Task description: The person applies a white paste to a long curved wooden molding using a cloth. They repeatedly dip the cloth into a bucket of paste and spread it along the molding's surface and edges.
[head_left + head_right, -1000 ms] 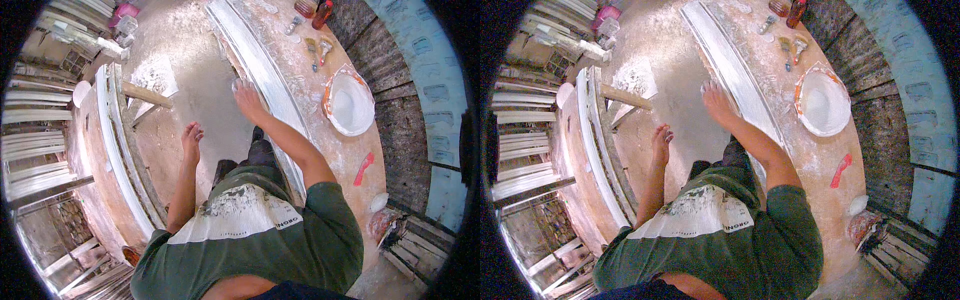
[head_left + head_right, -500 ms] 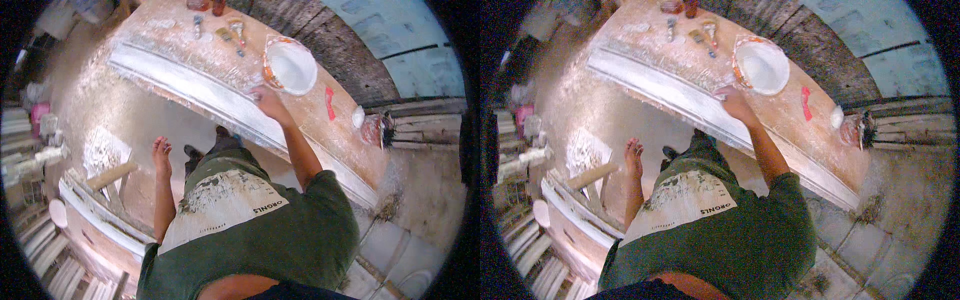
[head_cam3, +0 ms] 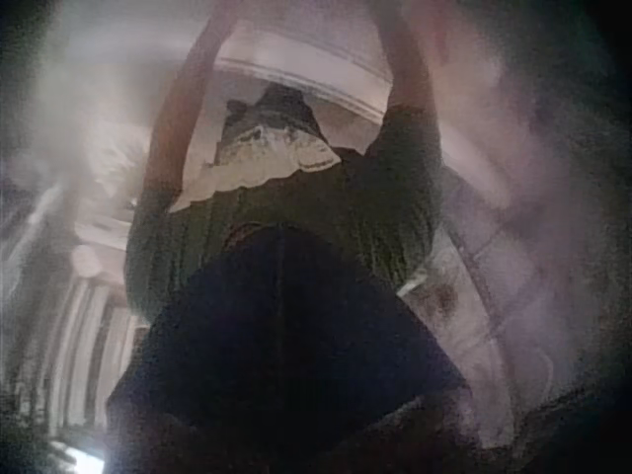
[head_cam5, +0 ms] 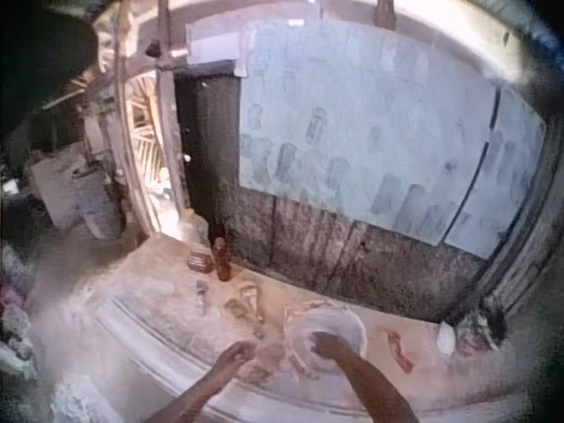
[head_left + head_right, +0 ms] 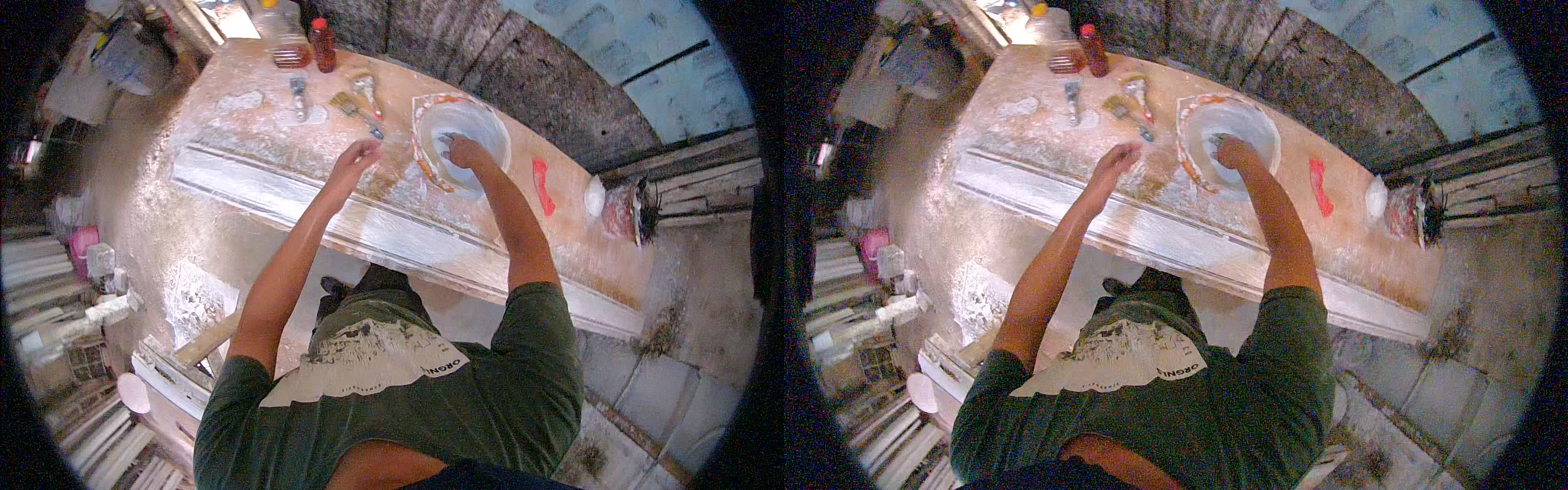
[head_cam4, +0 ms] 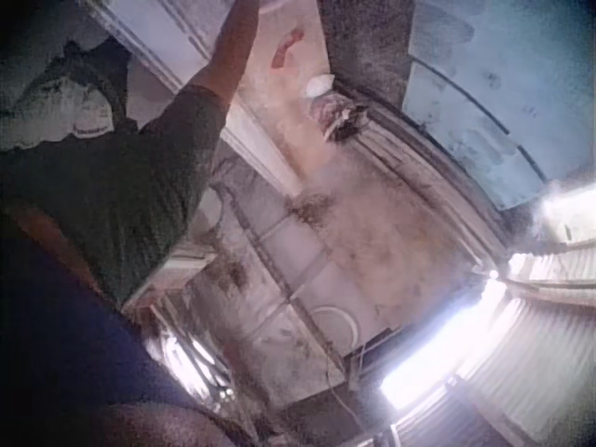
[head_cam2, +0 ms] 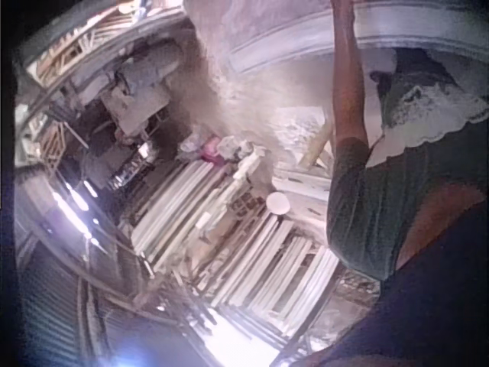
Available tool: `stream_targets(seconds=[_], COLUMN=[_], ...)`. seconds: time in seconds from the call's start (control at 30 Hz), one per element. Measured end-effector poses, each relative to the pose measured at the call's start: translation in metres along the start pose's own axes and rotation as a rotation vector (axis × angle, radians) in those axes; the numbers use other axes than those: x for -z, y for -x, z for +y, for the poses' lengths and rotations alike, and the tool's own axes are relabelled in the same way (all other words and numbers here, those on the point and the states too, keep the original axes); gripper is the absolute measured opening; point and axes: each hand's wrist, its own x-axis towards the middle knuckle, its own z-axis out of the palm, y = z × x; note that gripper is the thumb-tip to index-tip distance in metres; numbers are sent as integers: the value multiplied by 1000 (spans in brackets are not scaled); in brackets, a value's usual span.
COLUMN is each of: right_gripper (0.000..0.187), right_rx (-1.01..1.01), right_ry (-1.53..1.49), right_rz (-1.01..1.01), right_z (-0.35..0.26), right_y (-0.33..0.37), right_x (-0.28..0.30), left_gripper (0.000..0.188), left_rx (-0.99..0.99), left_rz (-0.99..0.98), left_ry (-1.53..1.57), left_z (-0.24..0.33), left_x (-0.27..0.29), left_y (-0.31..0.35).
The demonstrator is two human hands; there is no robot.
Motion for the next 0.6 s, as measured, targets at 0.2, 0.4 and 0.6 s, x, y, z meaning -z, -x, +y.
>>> stream_targets(seconds=[0.2,0.4,0.6], right_gripper=[55,37,41], right_rx=[54,257,-144], right_ry=[70,-185,-128], right_rz=[-448,246,37], right_z=[-22,22,8], right_y=[-19,-26,37], right_x=[-22,-7,-31], left_gripper=[44,41,32], left_rx=[192,-68,-268], left_rz=[-5,149,120], left_ry=[-31,150,476], left_z=[-40,-64,-62], left_x=[-69,-111,-138], left_y=[-133,-150,-113])
